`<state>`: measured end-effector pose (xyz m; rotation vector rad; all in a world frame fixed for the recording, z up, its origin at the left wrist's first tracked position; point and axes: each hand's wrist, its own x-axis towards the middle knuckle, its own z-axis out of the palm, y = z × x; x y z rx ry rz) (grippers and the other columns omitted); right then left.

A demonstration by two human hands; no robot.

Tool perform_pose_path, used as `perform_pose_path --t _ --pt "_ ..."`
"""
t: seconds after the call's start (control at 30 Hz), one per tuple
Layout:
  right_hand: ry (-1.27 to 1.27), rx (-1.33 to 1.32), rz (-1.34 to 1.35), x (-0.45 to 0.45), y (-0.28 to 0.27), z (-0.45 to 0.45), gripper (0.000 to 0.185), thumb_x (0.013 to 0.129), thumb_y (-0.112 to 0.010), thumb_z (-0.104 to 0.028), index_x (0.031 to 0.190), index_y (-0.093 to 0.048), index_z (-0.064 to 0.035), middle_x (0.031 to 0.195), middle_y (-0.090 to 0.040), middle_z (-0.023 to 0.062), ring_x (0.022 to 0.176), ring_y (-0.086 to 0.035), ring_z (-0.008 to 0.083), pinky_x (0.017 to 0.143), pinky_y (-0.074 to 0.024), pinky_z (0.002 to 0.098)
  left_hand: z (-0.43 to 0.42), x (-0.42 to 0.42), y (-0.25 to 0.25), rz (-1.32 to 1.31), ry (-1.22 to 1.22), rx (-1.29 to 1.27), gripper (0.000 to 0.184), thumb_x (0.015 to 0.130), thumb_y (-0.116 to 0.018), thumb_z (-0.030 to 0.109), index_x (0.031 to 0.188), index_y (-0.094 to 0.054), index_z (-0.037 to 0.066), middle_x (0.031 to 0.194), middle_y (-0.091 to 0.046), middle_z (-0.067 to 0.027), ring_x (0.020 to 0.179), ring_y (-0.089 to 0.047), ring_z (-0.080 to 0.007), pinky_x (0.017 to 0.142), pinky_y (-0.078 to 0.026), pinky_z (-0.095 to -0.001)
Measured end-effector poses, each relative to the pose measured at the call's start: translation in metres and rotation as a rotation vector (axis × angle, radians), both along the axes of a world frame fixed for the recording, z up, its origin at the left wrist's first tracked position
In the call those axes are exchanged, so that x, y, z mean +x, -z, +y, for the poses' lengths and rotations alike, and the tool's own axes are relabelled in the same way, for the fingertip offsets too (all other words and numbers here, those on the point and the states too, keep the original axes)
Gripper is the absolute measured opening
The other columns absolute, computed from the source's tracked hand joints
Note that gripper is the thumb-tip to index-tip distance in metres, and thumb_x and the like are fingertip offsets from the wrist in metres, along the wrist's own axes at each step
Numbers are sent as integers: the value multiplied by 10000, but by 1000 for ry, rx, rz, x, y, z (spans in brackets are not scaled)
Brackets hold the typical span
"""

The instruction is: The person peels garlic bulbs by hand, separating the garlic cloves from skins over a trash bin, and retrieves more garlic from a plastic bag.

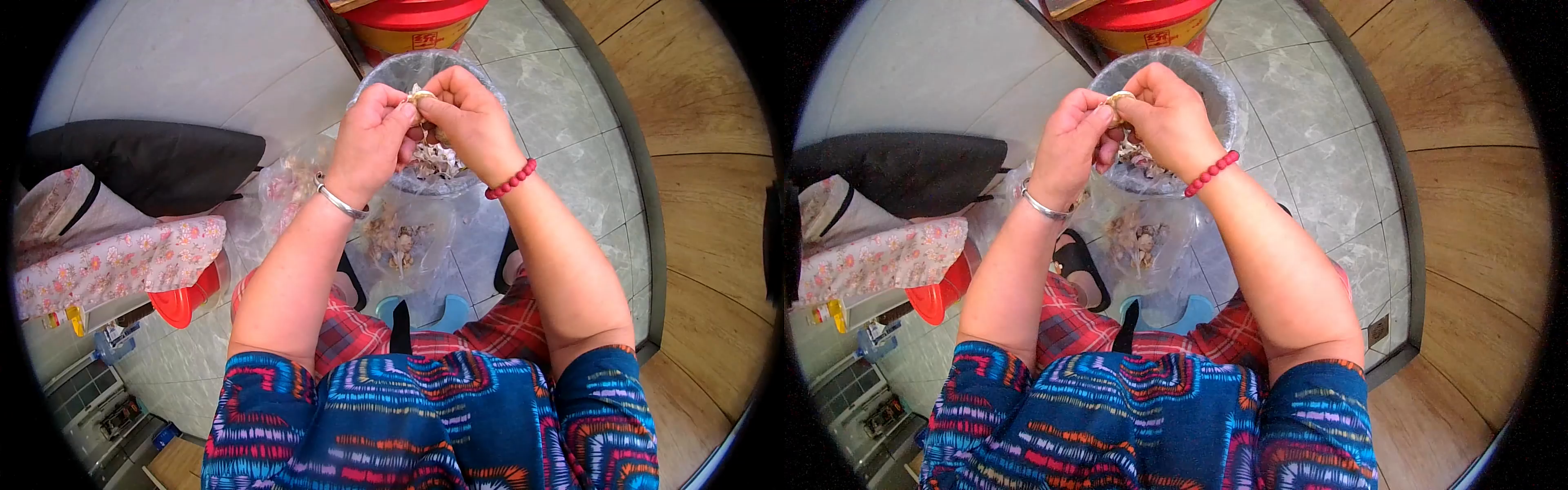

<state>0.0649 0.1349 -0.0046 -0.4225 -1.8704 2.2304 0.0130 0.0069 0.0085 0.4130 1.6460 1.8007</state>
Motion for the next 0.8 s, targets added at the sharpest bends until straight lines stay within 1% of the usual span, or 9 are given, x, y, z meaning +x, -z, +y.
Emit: perform_pose_path --t 0.13,0.17,0.23,0.37,0.43,0.57,0.67,0.73,0.8 --pt "-21 -169 -41 2 -4 0 92 795 -559 -82 800 -501 -11 627 -532 32 531 -497 79 460 -406 228 3 4 -1 -26 -60 -6 102 879 -452 134 880 -464 33 650 -511 -28 438 -415 -56 373 -341 -195" --pt "-21 -168 -41 2 -6 -1 92 795 -559 -82 800 -501 -11 627 -532 32 531 -497 79 460 -406 228 3 4 0 -44 -73 14 103 883 -444 136 878 -466 36 645 -503 -26 431 -403 -56 368 -333 -194" --pt "-31 -198 -45 4 -9 -1 72 848 -492 -107 838 -495 -36 679 -529 33 566 -491 104 508 -406 226 3 4 2 -62 -86 35 106 887 -437 138 875 -469 38 640 -495 -23 424 -392 -56 364 -326 -193" --pt "-42 -244 -58 3 -9 1 83 847 -487 -113 844 -502 -32 668 -521 31 561 -486 106 505 -405 229 2 1 6 -72 -63 112 110 890 -426 130 882 -470 30 646 -492 -19 425 -389 -54 368 -329 -192" --pt "-50 -327 -80 4 -11 2 95 847 -482 -109 872 -510 -22 672 -525 35 555 -484 109 503 -403 226 3 1 7 -67 -62 124 112 889 -428 128 886 -471 24 651 -496 -21 426 -396 -55 370 -336 -194" --pt "-32 -307 -62 2 -7 6 117 844 -476 -100 912 -519 -14 676 -529 35 555 -490 111 492 -394 217 5 -1 10 17 -77 127 123 865 -470 102 937 -473 4 673 -513 -29 465 -441 -62 401 -381 -199" --pt "22 -241 -132 3 -17 8 144 841 -476 -105 939 -525 -11 678 -532 37 556 -497 109 476 -387 213 7 1 2 38 -105 91 159 846 -500 92 971 -475 -3 697 -535 -40 518 -491 -70 441 -413 -195" --pt "130 -81 -263 4 -19 9 152 839 -479 -120 938 -532 -18 679 -532 34 557 -502 104 464 -384 213 6 1 -1 44 -143 46 179 837 -511 87 986 -476 -6 713 -549 -48 550 -517 -75 462 -425 -194" --pt "118 -136 -231 3 -13 15 143 841 -484 -137 915 -533 -26 682 -530 29 555 -501 103 462 -382 212 2 -3 0 107 -115 -102 189 860 -499 152 1001 -494 26 846 -583 -88 623 -541 -107 532 -451 -230"
